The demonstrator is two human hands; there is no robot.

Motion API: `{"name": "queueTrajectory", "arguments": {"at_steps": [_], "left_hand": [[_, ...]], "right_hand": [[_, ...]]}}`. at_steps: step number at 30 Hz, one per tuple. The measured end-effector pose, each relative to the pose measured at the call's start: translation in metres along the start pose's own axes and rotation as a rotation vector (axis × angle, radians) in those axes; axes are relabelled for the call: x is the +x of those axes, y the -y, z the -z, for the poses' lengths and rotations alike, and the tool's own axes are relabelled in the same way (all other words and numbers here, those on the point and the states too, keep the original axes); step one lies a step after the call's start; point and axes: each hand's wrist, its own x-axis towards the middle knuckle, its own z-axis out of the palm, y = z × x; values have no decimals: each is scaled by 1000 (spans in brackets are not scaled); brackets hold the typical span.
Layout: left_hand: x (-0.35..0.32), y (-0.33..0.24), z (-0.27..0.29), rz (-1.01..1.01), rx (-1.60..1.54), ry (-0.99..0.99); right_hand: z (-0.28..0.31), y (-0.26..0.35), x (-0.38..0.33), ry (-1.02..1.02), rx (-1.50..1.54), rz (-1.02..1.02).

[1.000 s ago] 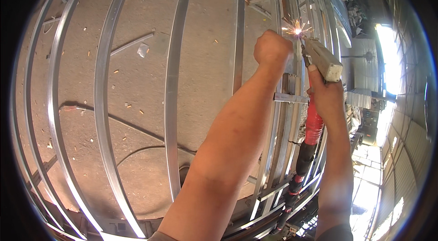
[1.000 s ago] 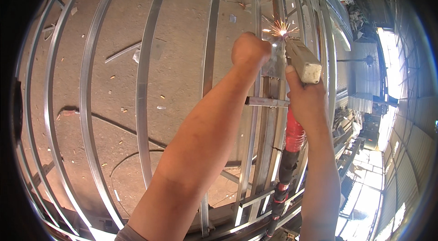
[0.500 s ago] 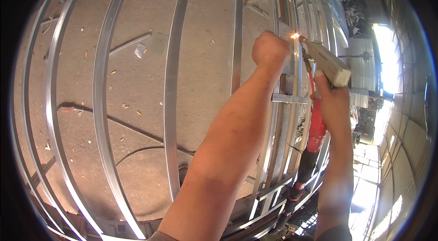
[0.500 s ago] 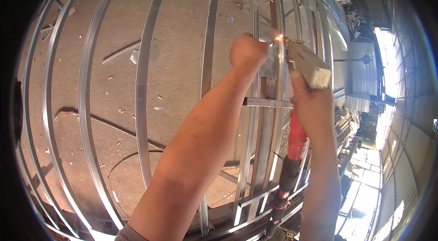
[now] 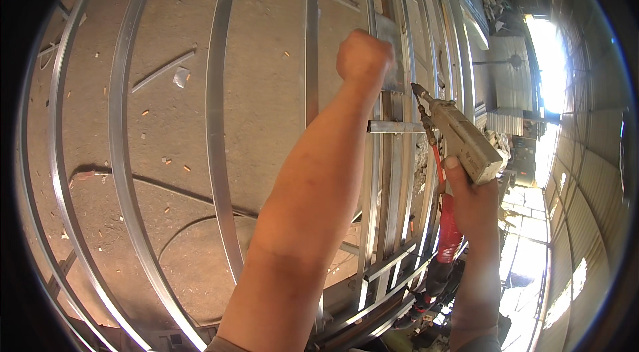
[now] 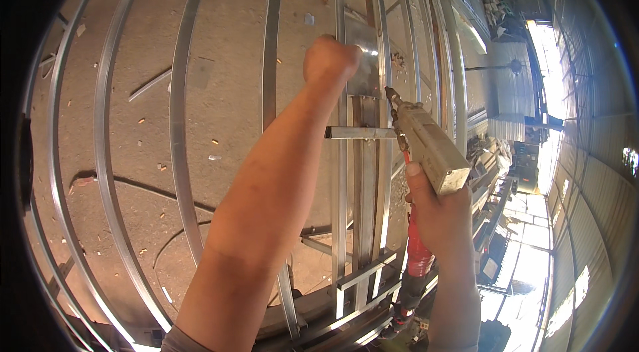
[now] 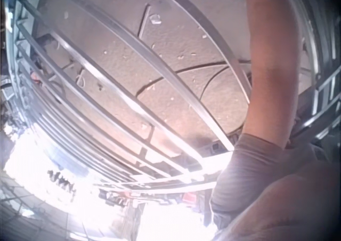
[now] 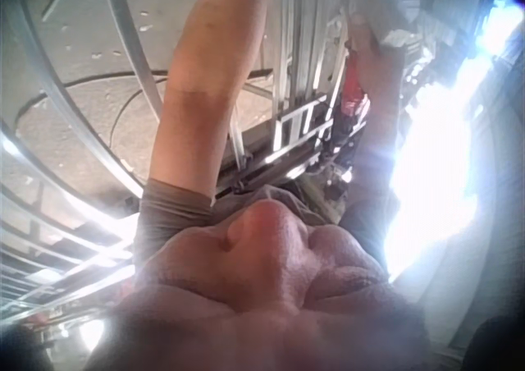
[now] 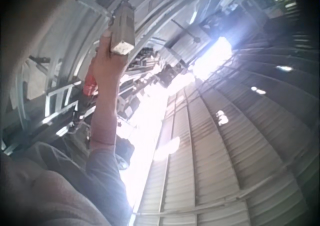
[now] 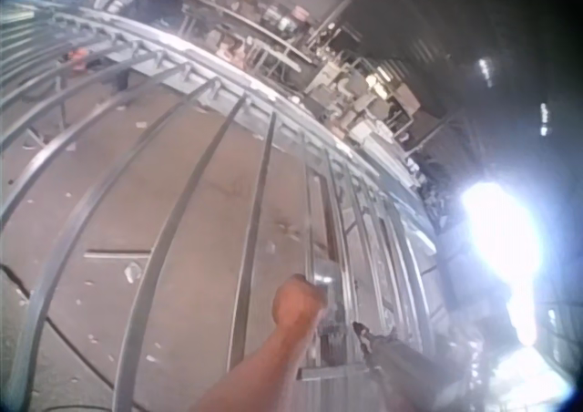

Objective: The person welds a metal frame structure using a handheld welding gun, repeatedly positioning metal pieces and applying welds at joints. The person adjusts the frame and repositions components between welds, working on a large curved metal assembly in a workshop.

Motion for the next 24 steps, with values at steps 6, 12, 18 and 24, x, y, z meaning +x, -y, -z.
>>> {"name": "queueTrajectory", "arguments": {"at_steps": [6, 12, 18, 24], "left_hand": [[7, 1, 0, 16, -30, 68], [10, 3, -1, 47, -90, 108], [10, 6, -4, 26, -106, 100], [13, 8, -7, 25, -113, 89]], "right_hand": [[-5, -16, 4, 7, -24, 56], [-8, -12, 3, 23, -121, -11], [-10, -9, 2, 45, -201, -2], [-9, -6, 2, 63, -248, 32]]}}
